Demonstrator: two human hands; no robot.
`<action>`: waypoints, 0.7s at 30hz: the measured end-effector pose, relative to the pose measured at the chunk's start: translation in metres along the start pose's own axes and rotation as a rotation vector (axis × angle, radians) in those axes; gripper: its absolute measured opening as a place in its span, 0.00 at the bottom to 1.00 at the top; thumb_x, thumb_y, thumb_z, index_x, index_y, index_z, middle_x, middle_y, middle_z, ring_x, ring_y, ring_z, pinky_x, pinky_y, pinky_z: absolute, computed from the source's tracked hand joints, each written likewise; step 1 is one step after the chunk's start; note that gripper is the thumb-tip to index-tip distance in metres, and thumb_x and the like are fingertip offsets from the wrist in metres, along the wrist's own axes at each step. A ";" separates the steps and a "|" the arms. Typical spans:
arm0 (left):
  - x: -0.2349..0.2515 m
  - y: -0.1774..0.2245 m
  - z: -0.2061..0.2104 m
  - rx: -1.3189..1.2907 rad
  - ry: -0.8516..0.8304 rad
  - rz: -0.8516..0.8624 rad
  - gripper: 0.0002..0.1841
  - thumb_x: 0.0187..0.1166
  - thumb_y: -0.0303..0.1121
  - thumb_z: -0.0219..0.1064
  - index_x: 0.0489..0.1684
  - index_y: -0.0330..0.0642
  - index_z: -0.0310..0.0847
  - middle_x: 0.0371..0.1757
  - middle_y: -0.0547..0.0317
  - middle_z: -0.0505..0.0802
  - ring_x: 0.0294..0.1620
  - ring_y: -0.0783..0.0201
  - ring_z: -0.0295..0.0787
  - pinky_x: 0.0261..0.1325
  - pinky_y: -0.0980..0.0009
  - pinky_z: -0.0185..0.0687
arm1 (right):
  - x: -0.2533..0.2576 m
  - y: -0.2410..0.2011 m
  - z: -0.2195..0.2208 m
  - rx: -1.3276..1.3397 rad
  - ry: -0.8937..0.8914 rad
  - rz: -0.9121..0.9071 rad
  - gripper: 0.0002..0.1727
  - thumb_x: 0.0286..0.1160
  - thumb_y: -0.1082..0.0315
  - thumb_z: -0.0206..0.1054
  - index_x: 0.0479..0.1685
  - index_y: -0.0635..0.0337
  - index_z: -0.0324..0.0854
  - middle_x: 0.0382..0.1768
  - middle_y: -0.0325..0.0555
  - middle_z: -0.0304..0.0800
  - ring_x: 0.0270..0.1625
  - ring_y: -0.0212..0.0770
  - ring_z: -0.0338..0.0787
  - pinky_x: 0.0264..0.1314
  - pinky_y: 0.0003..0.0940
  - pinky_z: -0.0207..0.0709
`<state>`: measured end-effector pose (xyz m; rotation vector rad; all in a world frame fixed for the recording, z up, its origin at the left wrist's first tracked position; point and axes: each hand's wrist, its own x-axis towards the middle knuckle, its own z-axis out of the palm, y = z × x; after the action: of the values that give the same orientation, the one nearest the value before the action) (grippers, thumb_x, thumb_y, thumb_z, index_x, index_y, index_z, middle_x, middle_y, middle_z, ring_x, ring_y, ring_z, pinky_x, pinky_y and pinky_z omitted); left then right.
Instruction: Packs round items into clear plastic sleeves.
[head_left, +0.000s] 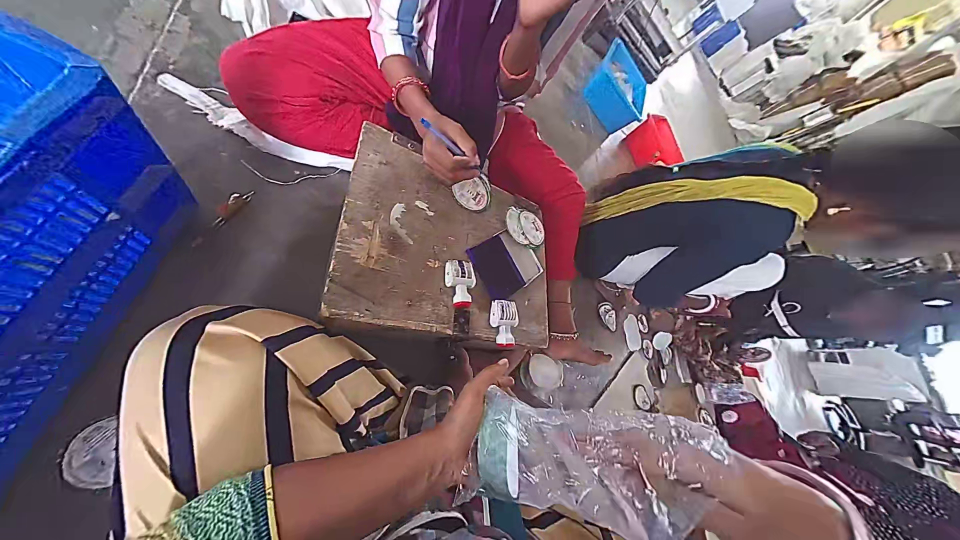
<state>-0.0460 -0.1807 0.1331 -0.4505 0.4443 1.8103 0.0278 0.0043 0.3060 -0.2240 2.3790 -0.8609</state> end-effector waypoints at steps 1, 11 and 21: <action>-0.002 0.001 -0.001 0.053 -0.007 -0.017 0.21 0.94 0.51 0.44 0.57 0.44 0.73 0.29 0.62 0.86 0.30 0.68 0.88 0.36 0.69 0.87 | 0.007 0.007 0.004 0.164 -0.130 0.134 0.23 0.88 0.63 0.56 0.74 0.68 0.78 0.71 0.51 0.86 0.71 0.34 0.86 0.74 0.26 0.78; -0.013 0.009 0.008 0.213 -0.070 -0.086 0.27 0.96 0.51 0.36 0.69 0.39 0.70 0.36 0.62 0.85 0.31 0.73 0.86 0.36 0.75 0.84 | 0.039 -0.011 0.058 -0.140 0.083 0.242 0.22 0.82 0.66 0.61 0.71 0.65 0.84 0.65 0.57 0.91 0.68 0.45 0.90 0.76 0.39 0.76; -0.005 0.005 0.000 0.183 -0.107 -0.066 0.25 0.96 0.51 0.37 0.69 0.41 0.68 0.33 0.64 0.85 0.30 0.74 0.86 0.35 0.76 0.85 | 0.036 0.004 0.066 -0.281 0.212 0.021 0.18 0.83 0.67 0.62 0.66 0.61 0.88 0.60 0.54 0.95 0.62 0.48 0.94 0.70 0.40 0.82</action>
<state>-0.0496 -0.1862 0.1356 -0.2372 0.5096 1.7028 0.0376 -0.0396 0.2463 -0.2275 2.6944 -0.5606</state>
